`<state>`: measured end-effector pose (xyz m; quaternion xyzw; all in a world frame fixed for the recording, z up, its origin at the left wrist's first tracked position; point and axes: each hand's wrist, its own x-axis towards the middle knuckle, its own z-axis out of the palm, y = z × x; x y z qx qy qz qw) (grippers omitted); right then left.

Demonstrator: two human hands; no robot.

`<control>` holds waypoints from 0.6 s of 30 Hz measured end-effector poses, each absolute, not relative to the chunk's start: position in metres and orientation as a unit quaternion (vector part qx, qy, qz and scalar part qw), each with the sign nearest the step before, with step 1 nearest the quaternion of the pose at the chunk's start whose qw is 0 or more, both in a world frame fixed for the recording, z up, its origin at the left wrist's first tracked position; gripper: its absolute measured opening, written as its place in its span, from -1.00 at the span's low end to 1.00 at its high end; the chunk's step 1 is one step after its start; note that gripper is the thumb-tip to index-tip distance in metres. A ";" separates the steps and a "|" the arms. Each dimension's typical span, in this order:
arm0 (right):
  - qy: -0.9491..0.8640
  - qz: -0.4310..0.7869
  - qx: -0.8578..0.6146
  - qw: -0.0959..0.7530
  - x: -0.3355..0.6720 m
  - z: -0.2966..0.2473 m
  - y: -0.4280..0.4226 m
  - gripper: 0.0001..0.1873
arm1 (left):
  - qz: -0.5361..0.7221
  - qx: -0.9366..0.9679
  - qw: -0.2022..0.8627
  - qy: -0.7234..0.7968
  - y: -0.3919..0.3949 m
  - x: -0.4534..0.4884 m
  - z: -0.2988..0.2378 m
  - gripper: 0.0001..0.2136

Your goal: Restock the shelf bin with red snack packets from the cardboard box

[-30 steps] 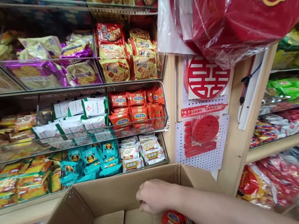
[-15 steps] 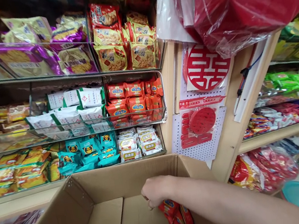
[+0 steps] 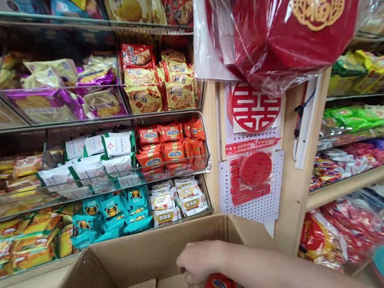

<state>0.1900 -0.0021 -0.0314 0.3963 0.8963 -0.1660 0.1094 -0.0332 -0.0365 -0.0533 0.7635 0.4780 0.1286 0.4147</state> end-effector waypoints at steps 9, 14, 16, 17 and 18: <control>0.729 -0.551 0.294 -0.280 0.184 -0.032 0.005 -0.43 | 0.393 0.567 0.604 0.399 -0.008 -0.035 -0.013 -0.77; 0.681 -0.564 0.281 -0.373 0.178 -0.023 -0.003 -0.44 | 0.418 0.554 0.600 0.398 -0.014 -0.025 -0.020 -0.76; 0.683 -0.547 0.293 -0.385 0.177 -0.022 -0.003 -0.47 | 0.423 0.563 0.586 0.401 -0.015 -0.021 -0.021 -0.76; 0.688 -0.531 0.303 -0.391 0.177 -0.023 -0.003 -0.49 | 0.418 0.573 0.579 0.403 -0.015 -0.019 -0.022 -0.75; 0.696 -0.510 0.314 -0.395 0.178 -0.023 -0.003 -0.52 | 0.410 0.585 0.572 0.404 -0.016 -0.018 -0.023 -0.75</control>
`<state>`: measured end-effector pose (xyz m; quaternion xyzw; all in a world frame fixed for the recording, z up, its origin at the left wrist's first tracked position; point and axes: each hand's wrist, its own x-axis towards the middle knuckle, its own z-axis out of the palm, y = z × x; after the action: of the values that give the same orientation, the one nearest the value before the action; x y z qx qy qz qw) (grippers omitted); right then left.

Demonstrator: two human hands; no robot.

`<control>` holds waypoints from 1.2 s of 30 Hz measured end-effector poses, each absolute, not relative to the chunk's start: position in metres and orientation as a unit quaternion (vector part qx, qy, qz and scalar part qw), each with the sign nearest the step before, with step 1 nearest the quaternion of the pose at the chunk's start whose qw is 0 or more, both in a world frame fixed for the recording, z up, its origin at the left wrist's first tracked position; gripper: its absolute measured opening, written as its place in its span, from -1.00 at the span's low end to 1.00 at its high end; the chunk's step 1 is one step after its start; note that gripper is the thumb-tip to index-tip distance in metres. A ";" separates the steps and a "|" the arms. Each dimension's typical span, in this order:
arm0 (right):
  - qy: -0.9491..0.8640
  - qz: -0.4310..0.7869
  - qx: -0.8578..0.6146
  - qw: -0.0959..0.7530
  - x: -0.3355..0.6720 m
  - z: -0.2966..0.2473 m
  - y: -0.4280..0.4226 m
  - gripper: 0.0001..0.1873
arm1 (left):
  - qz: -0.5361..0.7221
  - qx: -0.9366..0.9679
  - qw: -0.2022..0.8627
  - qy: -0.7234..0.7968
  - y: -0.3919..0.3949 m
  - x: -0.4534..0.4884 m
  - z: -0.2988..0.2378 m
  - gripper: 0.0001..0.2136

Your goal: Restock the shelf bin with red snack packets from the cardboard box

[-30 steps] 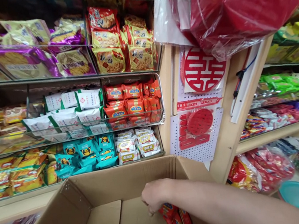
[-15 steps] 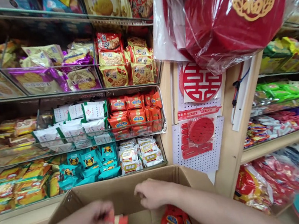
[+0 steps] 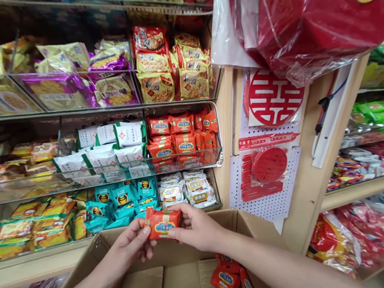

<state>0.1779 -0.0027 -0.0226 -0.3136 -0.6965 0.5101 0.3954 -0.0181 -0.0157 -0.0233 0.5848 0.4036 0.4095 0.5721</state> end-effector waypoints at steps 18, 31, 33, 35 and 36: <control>-0.734 0.409 -0.290 0.459 0.185 0.015 0.002 -0.46 | 0.539 0.614 0.413 0.403 -0.021 -0.010 -0.028 -0.50; -0.873 0.015 -0.238 0.426 0.166 0.025 -0.015 -0.54 | 0.567 0.531 0.518 0.358 -0.024 -0.015 0.002 -0.68; -0.907 -0.125 -0.165 0.366 0.167 0.025 -0.018 -0.62 | 0.573 0.498 0.555 0.340 -0.024 -0.016 0.002 -0.74; -0.912 -0.214 -0.114 0.331 0.168 0.029 -0.019 -0.70 | 0.570 0.487 0.580 0.320 -0.024 -0.018 0.001 -0.76; -0.906 -0.238 -0.099 0.337 0.169 0.032 -0.018 -0.69 | 0.569 0.488 0.585 0.310 -0.024 -0.019 0.000 -0.76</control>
<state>0.1691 -0.0178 0.0320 -0.0986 -0.9056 -0.2375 0.3373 -0.0189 -0.0244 0.0002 0.4879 0.3096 0.5690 0.5852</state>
